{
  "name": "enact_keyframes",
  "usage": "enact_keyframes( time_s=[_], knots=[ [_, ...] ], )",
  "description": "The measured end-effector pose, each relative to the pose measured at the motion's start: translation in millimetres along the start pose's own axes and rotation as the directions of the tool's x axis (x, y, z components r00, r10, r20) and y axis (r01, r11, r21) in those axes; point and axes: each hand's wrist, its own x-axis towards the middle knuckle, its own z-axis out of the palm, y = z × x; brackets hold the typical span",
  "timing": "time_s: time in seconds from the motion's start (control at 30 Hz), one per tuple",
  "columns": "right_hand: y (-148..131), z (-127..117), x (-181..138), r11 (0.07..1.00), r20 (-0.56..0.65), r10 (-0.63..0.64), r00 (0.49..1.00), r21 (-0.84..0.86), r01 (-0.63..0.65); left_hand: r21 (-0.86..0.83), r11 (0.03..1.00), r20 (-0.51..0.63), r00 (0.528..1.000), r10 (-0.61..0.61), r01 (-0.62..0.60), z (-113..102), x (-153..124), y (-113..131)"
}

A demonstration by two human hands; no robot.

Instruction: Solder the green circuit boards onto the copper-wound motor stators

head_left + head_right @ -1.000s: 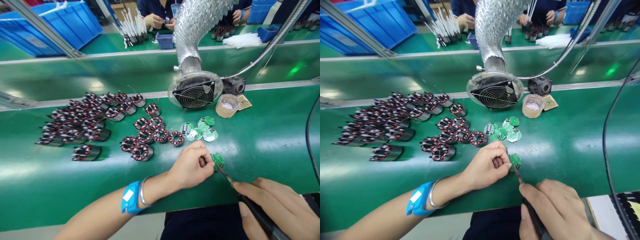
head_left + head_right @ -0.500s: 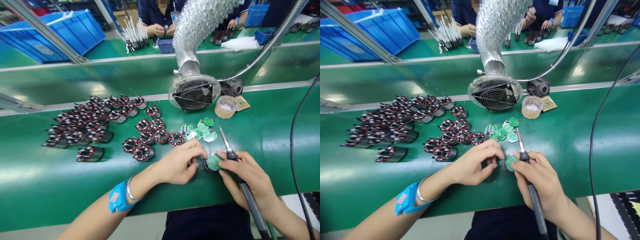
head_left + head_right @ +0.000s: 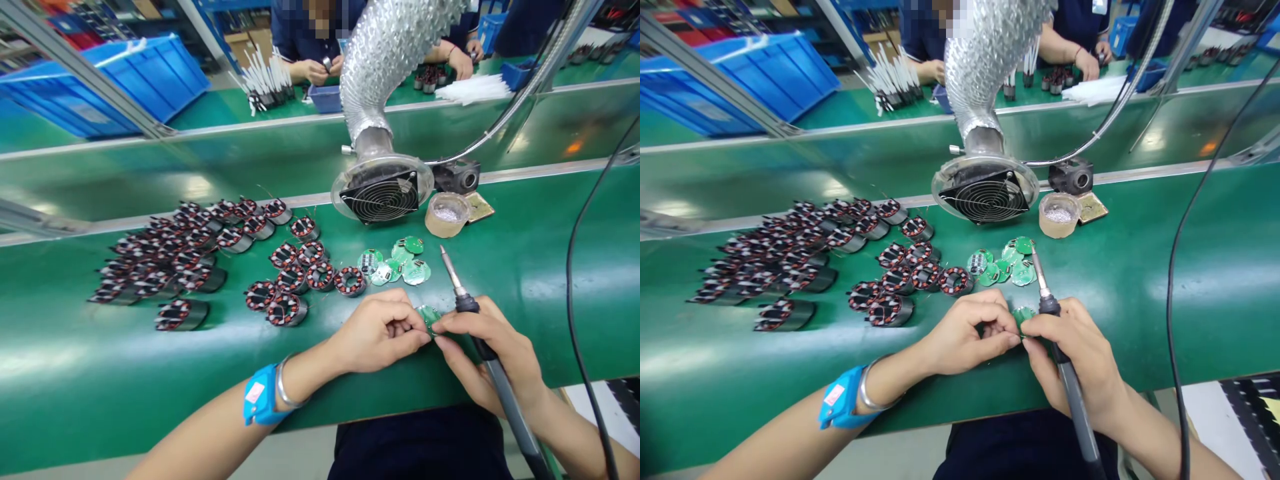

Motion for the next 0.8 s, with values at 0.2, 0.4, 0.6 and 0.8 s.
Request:
enact_keyframes(
  time_s=[0.2, 0.4, 0.6, 0.8],
  knots=[
    [1, 0, 4, 0.999, 0.099, -0.054, 0.994, -0.002, 0.054, -0.092, 0.988, 0.025, 0.992, -0.123, 0.125, 2, -1, 3],
    [-1, -9, 11, 0.971, 0.365, -0.137, 0.921, -0.135, 0.198, -0.137, 0.974, -0.092, 0.977, -0.193, 0.18, 14, -2, 2],
    [4, -27, -8, 0.977, 0.305, -0.129, 0.944, -0.125, 0.174, 0.08, 0.993, -0.188, 0.98, -0.069, 0.085, 18, -7, 4],
    [-20, -53, -21, 0.978, 0.196, -0.014, 0.981, -0.2, 0.054, 0.176, 0.984, -0.209, 0.977, 0.027, 0.011, 20, -9, 4]
  ],
)
